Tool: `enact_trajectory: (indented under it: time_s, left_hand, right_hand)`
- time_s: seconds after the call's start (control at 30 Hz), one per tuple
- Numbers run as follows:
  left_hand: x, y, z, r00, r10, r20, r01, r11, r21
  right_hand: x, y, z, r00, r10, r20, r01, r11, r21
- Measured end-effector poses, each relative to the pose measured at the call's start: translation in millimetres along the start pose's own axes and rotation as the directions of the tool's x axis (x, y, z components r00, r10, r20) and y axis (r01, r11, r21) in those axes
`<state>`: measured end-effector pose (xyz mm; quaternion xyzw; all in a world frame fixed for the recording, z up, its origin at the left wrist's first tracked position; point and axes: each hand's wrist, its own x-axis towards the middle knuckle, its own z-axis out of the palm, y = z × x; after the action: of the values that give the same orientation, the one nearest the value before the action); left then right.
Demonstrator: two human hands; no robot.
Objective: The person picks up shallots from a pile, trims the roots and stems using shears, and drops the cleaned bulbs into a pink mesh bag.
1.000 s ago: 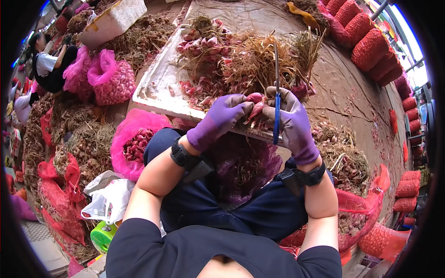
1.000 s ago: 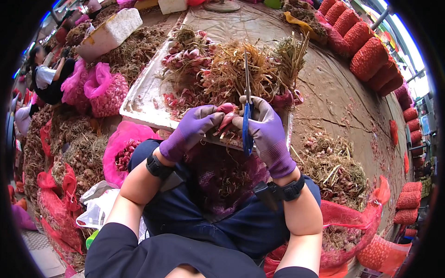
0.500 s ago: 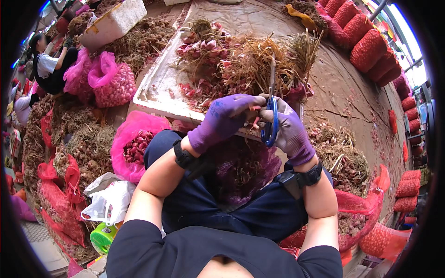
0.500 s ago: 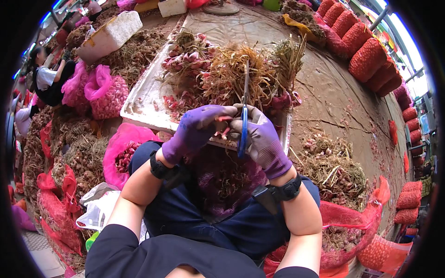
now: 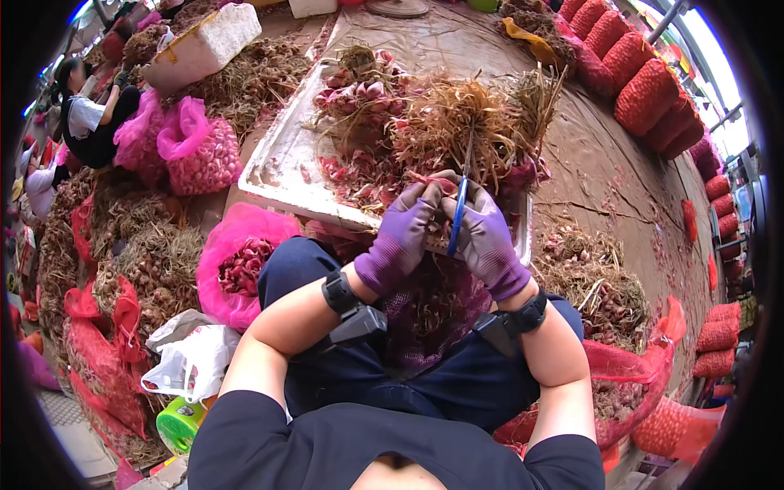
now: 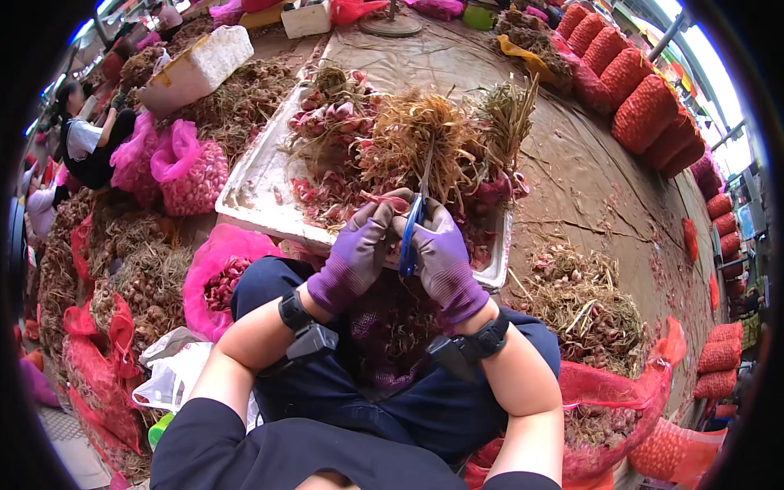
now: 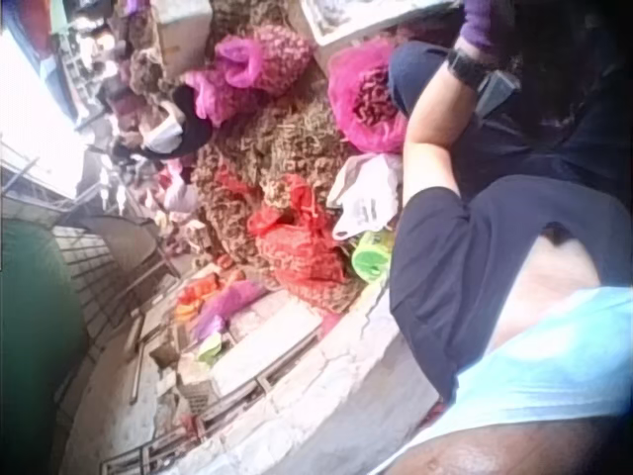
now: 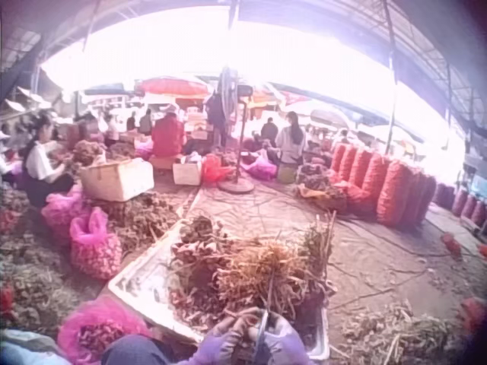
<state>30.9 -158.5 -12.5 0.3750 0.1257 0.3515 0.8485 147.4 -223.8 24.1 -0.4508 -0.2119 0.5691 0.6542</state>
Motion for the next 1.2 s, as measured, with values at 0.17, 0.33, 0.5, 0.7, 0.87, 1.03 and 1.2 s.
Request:
enact_trajectory:
  time_s: [0.17,0.33,0.5,0.7,0.87,1.03,1.2]
  left_hand:
    - [-3.8,-12.0,1.9,0.995,0.066,-0.069,-0.063,0.997,0.053]
    - [6.4,12.8,-19.9,0.985,-0.171,0.000,0.170,0.979,-0.114]
    - [4.9,19.2,-8.0,0.986,0.144,-0.085,-0.122,0.967,0.225]
    - [4.1,6.4,-15.6,0.954,0.143,0.264,-0.263,0.820,0.507]
    - [-27.9,-32.3,4.2,0.821,-0.519,0.240,-0.283,-0.004,0.959]
    - [-3.7,-8.1,0.8,0.887,-0.369,0.279,0.251,0.891,0.379]
    - [-4.9,33.4,25.8,0.975,-0.201,0.094,0.161,0.933,0.323]
  right_hand:
    - [0.0,-2.2,2.2,0.992,-0.108,0.064,0.112,0.992,-0.052]
    - [-10.5,-30.6,10.3,0.997,0.051,0.054,-0.027,0.925,-0.379]
    - [-15.7,-47.7,5.8,0.991,-0.049,0.121,0.117,0.748,-0.654]
    - [-24.6,-72.0,-7.4,0.984,-0.169,0.059,0.178,0.961,-0.210]
    - [-22.6,-76.5,-17.2,0.977,-0.181,0.113,0.199,0.964,-0.178]
    - [-24.6,-74.2,-20.1,0.976,-0.098,0.192,0.137,0.970,-0.200]
    - [-18.2,-54.2,-13.1,0.966,-0.002,0.259,0.047,0.985,-0.168]
